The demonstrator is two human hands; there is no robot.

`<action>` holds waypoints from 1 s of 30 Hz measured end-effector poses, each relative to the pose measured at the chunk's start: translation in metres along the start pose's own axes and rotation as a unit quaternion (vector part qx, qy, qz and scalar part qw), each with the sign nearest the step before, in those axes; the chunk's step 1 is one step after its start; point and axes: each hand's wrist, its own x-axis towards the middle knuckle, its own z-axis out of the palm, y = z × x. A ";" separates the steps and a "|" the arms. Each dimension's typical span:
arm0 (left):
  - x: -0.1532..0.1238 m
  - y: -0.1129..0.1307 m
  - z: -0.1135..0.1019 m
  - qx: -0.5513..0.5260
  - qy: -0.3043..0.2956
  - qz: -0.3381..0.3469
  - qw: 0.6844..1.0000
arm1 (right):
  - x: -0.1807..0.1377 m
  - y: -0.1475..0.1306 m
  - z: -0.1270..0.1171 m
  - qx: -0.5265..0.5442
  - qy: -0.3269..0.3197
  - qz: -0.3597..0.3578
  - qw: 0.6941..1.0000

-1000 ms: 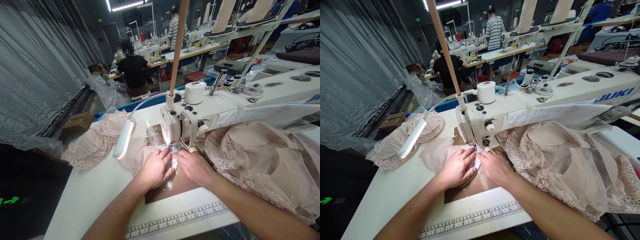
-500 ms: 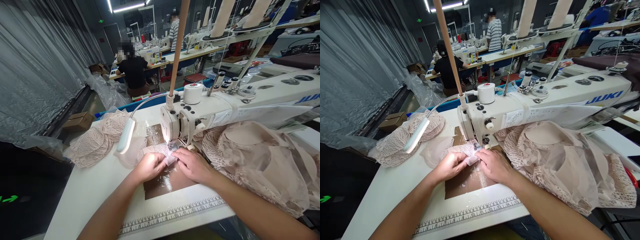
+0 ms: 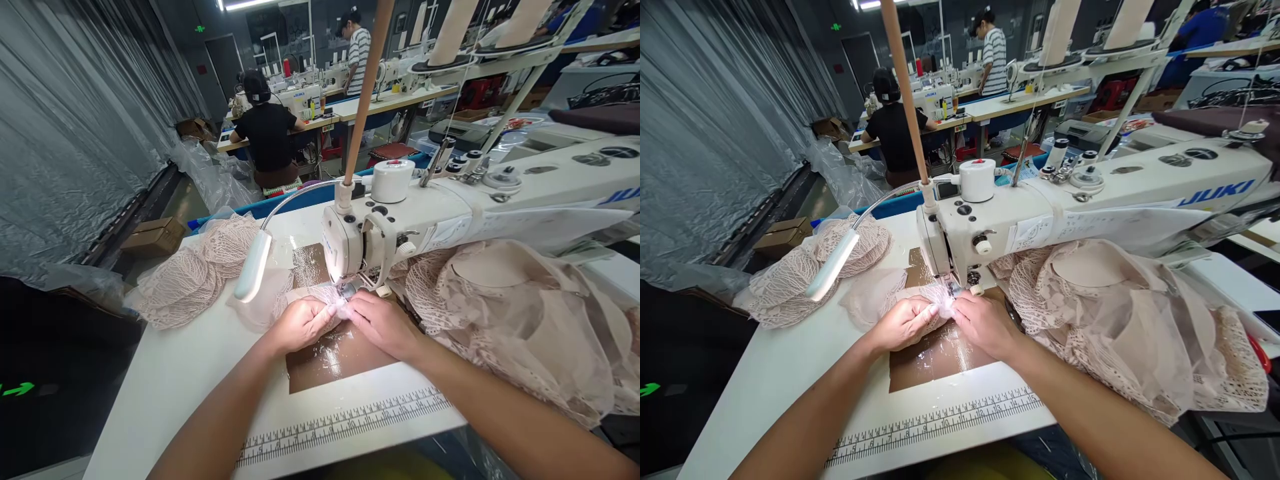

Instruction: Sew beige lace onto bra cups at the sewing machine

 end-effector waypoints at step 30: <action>0.003 0.010 0.013 0.451 0.012 0.045 0.891 | -0.017 0.003 -0.002 -0.133 -0.015 -0.064 0.989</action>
